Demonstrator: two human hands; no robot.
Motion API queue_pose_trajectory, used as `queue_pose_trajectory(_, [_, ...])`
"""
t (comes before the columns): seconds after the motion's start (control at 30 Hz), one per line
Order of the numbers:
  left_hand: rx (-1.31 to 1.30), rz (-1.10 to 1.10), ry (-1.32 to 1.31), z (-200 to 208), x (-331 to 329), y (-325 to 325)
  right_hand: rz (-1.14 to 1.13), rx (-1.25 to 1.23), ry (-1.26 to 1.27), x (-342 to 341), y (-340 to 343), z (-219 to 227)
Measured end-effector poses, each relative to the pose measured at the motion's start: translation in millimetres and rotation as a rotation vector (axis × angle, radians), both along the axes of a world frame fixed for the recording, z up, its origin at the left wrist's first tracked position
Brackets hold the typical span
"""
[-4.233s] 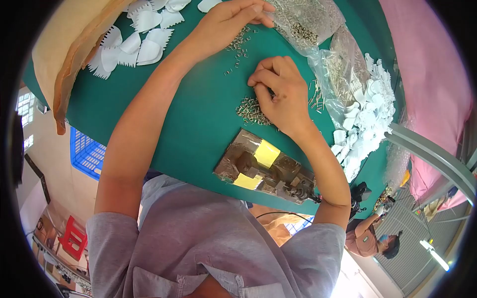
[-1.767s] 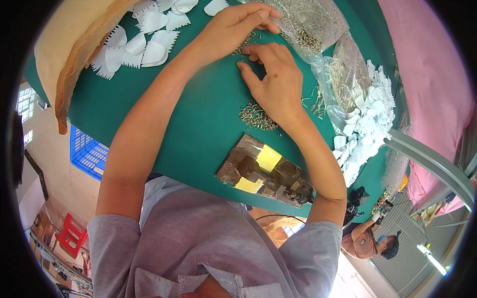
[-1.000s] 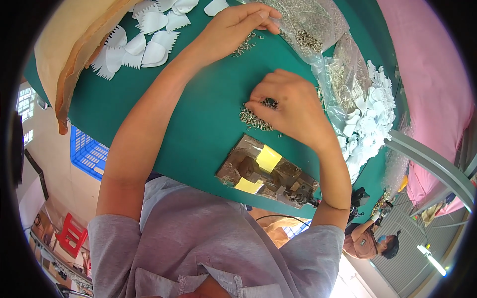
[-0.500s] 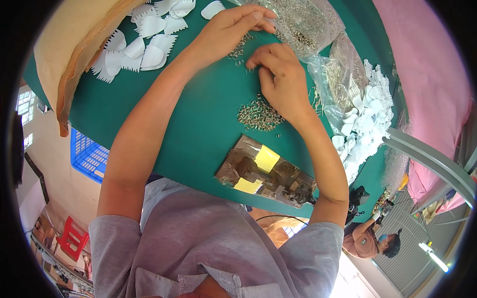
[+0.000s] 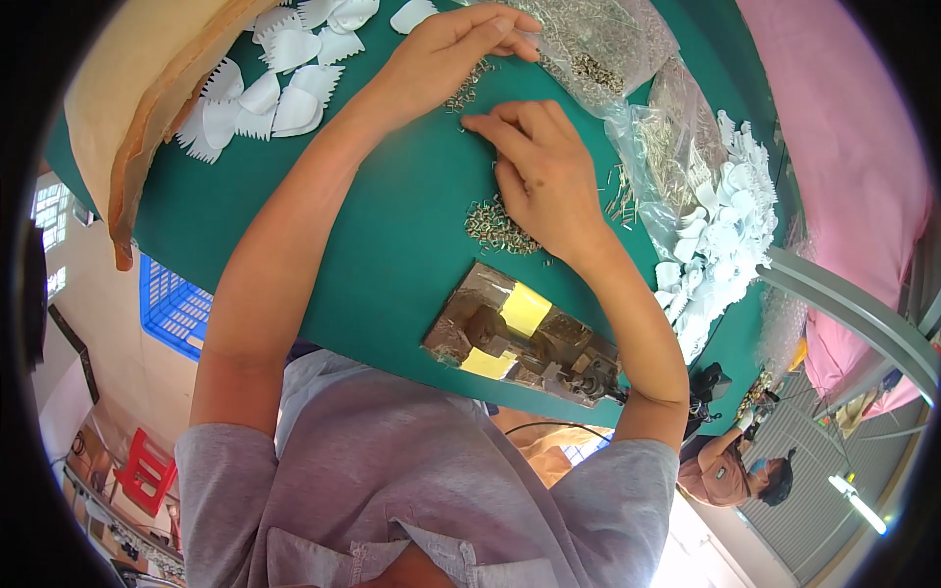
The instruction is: The person sorts small metal clips on a green surface, then joins a white plastic component with a clip using a metal jig. They repeat this process, placing the parts into the jig and removing the assembled pieces.
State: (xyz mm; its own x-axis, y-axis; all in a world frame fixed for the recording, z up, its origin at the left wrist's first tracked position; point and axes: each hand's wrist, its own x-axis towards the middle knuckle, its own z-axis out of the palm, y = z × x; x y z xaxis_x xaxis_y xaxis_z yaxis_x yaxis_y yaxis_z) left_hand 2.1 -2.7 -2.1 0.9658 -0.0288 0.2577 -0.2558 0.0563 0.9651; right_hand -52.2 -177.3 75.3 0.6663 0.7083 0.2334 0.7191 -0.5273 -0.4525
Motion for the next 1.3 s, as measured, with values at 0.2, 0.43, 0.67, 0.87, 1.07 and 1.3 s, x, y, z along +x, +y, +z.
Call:
queue_pose_trajectory(0.2, [-0.020, -0.044, 0.083, 10.6, -4.9, 2.5, 0.063, -0.007, 0.009, 6.4, -16.1, 3.8])
queue_pose_trajectory(0.43, [-0.053, -0.065, -0.025, 9.9, -6.2, 10.0, -0.156, 0.102, -0.009, 25.5, -8.0, -6.9])
queue_pose_trajectory(0.67, [-0.130, -0.124, 0.043, 23.5, -13.2, 13.6, -0.138, 0.078, -0.135, 30.9, 10.0, -21.3])
queue_pose_trajectory(0.87, [-0.114, -0.130, 0.088, 26.3, -11.7, 15.4, -0.104, 0.239, 0.000, 19.9, -2.8, -25.4])
queue_pose_trajectory(1.07, [-0.129, -0.130, 0.087, 25.4, -10.4, 15.1, -0.154, 0.225, 0.043, 15.7, -8.8, -20.7])
queue_pose_trajectory(1.3, [-0.128, -0.135, 0.080, 22.4, -9.4, 15.0, -0.064, 0.148, 0.008, 18.7, -16.0, -16.4])
